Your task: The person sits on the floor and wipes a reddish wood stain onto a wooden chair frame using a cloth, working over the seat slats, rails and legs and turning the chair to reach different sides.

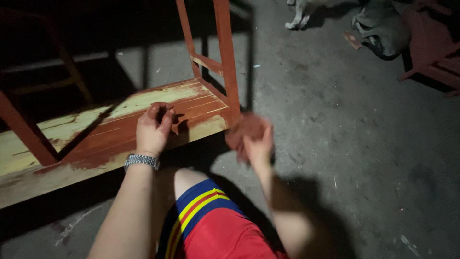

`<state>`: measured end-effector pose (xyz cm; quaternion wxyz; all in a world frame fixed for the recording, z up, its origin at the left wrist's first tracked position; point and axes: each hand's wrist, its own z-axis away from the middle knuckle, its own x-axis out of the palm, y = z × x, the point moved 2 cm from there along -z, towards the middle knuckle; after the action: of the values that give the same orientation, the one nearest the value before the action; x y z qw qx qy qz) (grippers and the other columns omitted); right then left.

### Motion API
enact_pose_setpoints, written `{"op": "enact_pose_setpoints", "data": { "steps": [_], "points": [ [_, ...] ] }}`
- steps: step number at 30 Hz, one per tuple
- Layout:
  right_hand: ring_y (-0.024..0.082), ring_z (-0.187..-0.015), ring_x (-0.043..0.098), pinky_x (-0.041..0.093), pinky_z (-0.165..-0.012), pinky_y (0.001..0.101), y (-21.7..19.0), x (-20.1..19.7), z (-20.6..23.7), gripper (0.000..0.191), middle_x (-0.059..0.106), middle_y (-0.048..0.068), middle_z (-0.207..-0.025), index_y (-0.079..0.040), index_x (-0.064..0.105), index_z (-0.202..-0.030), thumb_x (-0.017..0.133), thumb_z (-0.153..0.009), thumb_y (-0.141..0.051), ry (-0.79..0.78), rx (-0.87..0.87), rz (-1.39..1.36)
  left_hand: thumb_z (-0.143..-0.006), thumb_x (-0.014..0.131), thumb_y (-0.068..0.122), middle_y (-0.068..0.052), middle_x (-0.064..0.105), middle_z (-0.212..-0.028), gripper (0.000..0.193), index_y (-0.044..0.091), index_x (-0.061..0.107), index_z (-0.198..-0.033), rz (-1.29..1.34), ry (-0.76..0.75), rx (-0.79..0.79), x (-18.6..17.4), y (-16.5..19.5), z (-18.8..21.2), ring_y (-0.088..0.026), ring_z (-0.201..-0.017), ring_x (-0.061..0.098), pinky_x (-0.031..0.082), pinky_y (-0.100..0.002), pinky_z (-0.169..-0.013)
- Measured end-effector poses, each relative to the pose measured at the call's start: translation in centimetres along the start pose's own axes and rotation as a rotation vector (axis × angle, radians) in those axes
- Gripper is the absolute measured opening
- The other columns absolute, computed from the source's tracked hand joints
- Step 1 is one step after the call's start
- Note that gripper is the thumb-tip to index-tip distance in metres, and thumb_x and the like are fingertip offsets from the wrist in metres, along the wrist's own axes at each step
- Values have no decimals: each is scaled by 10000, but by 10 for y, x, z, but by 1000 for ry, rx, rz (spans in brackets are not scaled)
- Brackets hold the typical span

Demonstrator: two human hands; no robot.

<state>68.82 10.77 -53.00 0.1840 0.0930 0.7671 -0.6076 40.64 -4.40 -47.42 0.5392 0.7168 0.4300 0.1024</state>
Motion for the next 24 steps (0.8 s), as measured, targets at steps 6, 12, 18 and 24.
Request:
{"op": "enact_pose_setpoints", "data": {
  "steps": [6,12,18,24],
  "points": [
    [503,-1327,443,465,-1061,542,-146,44,-105,882,309,256,-1508,-212,426,-1433,894,-687,-188,77,-524,396,-997,672,254,-117,747,-927,222,49,670,-1082,14,0,-4,1,7,-3,-233,-843,740,571,-346,-793],
    [569,-1341,430,411,-1118,614,-137,76,-99,1021,302,351,-1542,-260,179,-1645,787,-824,-257,-35,-652,679,-976,684,231,-124,728,-920,241,35,676,-1117,17,31,15,0,7,-2,-223,-824,707,555,-343,-767],
    [475,-1335,514,464,-1084,510,-73,50,-77,955,472,283,-1505,-180,157,-1642,710,-863,-174,-125,-413,427,-965,681,231,-109,743,-891,222,39,673,-1076,68,4,-68,3,8,-4,-205,-811,732,571,-335,-770],
    [408,-1342,599,497,-1106,434,-68,40,-82,921,574,241,-1483,-86,180,-1642,688,-875,-135,-206,-407,234,-968,660,237,-113,759,-869,216,50,677,-1075,90,-12,-164,4,13,-4,-234,-766,748,585,-353,-741]
  ]
}}
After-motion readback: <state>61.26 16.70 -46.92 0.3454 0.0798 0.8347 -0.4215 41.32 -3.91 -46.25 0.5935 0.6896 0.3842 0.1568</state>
